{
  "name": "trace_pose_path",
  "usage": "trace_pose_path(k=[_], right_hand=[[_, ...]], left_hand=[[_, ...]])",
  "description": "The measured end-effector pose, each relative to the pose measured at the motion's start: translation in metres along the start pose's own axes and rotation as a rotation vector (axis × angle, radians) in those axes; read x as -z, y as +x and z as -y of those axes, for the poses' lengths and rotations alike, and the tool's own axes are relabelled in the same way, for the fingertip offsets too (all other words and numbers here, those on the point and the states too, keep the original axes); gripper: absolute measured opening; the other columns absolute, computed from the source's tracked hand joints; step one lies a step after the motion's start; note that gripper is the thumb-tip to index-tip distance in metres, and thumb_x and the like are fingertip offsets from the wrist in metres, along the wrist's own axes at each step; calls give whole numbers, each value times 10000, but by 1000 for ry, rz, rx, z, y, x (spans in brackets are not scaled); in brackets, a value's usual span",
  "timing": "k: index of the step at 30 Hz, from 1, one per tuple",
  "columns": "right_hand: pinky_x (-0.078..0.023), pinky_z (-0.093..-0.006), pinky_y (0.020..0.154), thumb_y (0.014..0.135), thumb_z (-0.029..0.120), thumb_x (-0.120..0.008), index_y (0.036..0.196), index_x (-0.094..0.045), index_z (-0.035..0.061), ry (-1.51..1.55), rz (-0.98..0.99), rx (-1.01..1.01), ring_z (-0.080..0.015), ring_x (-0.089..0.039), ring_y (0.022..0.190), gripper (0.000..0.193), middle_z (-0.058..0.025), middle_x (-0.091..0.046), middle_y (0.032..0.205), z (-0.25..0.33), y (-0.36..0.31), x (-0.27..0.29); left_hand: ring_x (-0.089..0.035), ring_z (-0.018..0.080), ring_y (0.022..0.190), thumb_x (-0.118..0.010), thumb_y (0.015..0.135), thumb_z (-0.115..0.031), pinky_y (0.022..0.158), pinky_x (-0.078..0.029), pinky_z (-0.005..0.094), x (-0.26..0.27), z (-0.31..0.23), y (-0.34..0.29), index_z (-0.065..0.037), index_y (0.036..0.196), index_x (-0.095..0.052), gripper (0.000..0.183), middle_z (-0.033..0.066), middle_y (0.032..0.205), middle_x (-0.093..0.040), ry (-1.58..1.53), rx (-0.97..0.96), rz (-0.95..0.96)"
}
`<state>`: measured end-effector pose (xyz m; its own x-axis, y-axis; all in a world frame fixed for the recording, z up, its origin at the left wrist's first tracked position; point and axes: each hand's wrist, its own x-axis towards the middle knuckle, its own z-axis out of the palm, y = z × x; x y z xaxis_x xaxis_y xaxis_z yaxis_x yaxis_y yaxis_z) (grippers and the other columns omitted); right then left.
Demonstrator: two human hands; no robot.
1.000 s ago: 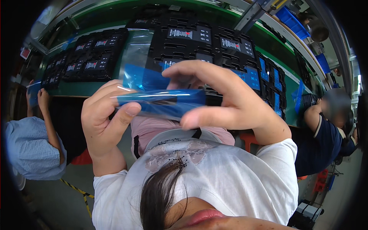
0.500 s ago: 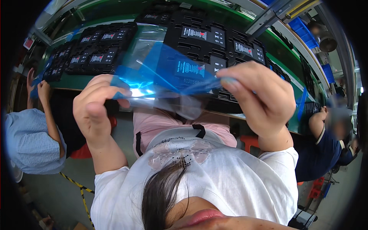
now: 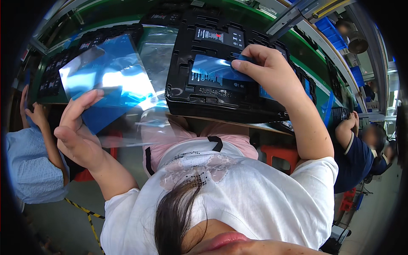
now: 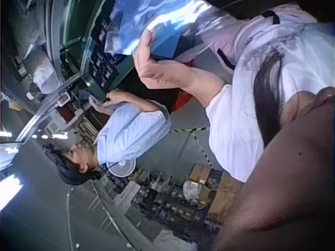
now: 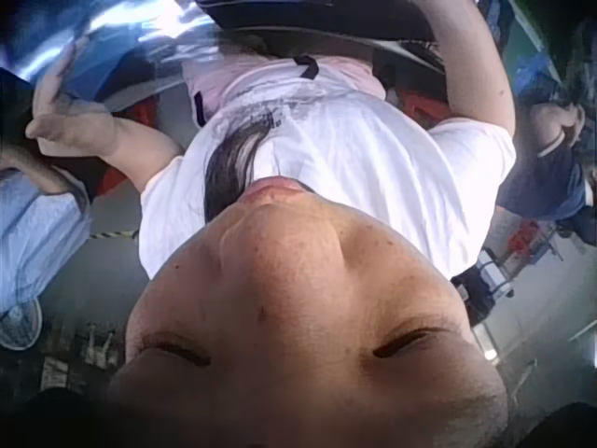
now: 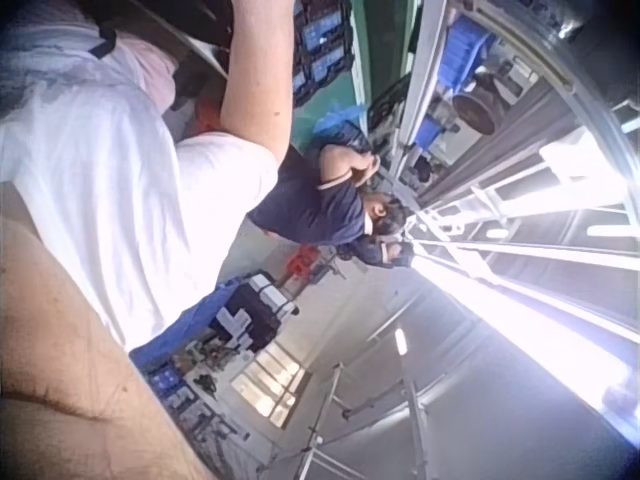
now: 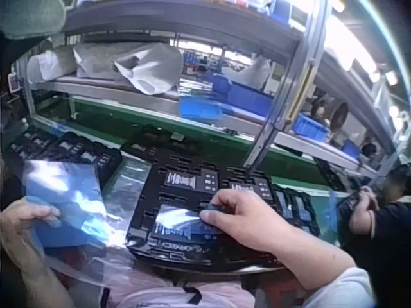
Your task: Placing mobile phone batteries into packaging trays and applying protective blue film.
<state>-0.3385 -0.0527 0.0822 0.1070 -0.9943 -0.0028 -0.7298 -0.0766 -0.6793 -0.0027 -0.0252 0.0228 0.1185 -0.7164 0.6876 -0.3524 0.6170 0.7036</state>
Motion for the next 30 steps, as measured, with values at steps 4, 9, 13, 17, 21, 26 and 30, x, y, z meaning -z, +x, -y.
trace_pose_path(k=[4, 9, 13, 17, 21, 26, 30], right_hand=[[-367, -217, 591, 838, 244, -675, 825, -613, 19, -45, 79, -38, -46, -454, 636, 233, 30, -538, 679, 4, 4, 0], [-350, -223, 568, 835, 238, -667, 819, -616, 27, -97, 131, -59, -48, -443, 612, 218, 23, -521, 655, 11, 3, 0], [-346, -225, 562, 835, 238, -665, 817, -615, 29, -108, 122, -34, -47, -440, 609, 215, 21, -520, 653, 10, 3, 0], [-352, -225, 561, 834, 238, -667, 818, -614, 23, -114, 156, -34, -52, -444, 603, 223, 18, -519, 653, 11, 2, -2], [-362, -224, 566, 831, 240, -670, 825, -616, 17, -96, 130, -60, -52, -456, 611, 230, 13, -528, 662, 6, 4, -2], [-394, -263, 579, 826, 245, -669, 858, -612, 10, -217, 112, 42, -106, -488, 612, 244, -32, -542, 658, 10, 4, -6], [-450, -347, 643, 779, 279, -720, 1028, -591, 29, -635, -128, 284, -253, -568, 704, 376, -107, -598, 826, 10, -7, -16]], left_hand=[[-633, 248, 841, -241, 988, -528, 810, -466, 305, -1, -1, -3, 113, 930, -658, 767, 197, 883, -658, 53, 8, -35], [-630, 245, 831, -278, 992, -504, 791, -470, 308, -3, 1, -5, 121, 925, -656, 734, 196, 883, -658, -40, 4, -30], [-627, 243, 826, -285, 991, -504, 792, -468, 305, -3, 2, -9, 118, 923, -659, 728, 200, 884, -657, -45, 9, -39], [-627, 243, 828, -291, 989, -505, 792, -467, 303, 0, -2, -13, 114, 917, -661, 724, 199, 882, -656, -8, 17, -43], [-626, 240, 828, -294, 985, -516, 792, -465, 303, -5, 6, -9, 109, 913, -663, 729, 193, 887, -656, -68, 27, -43], [-628, 240, 827, -292, 982, -524, 791, -467, 304, 1, 3, -10, 107, 918, -662, 734, 191, 886, -655, -62, 27, -25], [-632, 244, 839, -268, 993, -493, 793, -471, 308, -3, -1, -11, 101, 935, -651, 709, 204, 909, -658, -116, 25, 25]])
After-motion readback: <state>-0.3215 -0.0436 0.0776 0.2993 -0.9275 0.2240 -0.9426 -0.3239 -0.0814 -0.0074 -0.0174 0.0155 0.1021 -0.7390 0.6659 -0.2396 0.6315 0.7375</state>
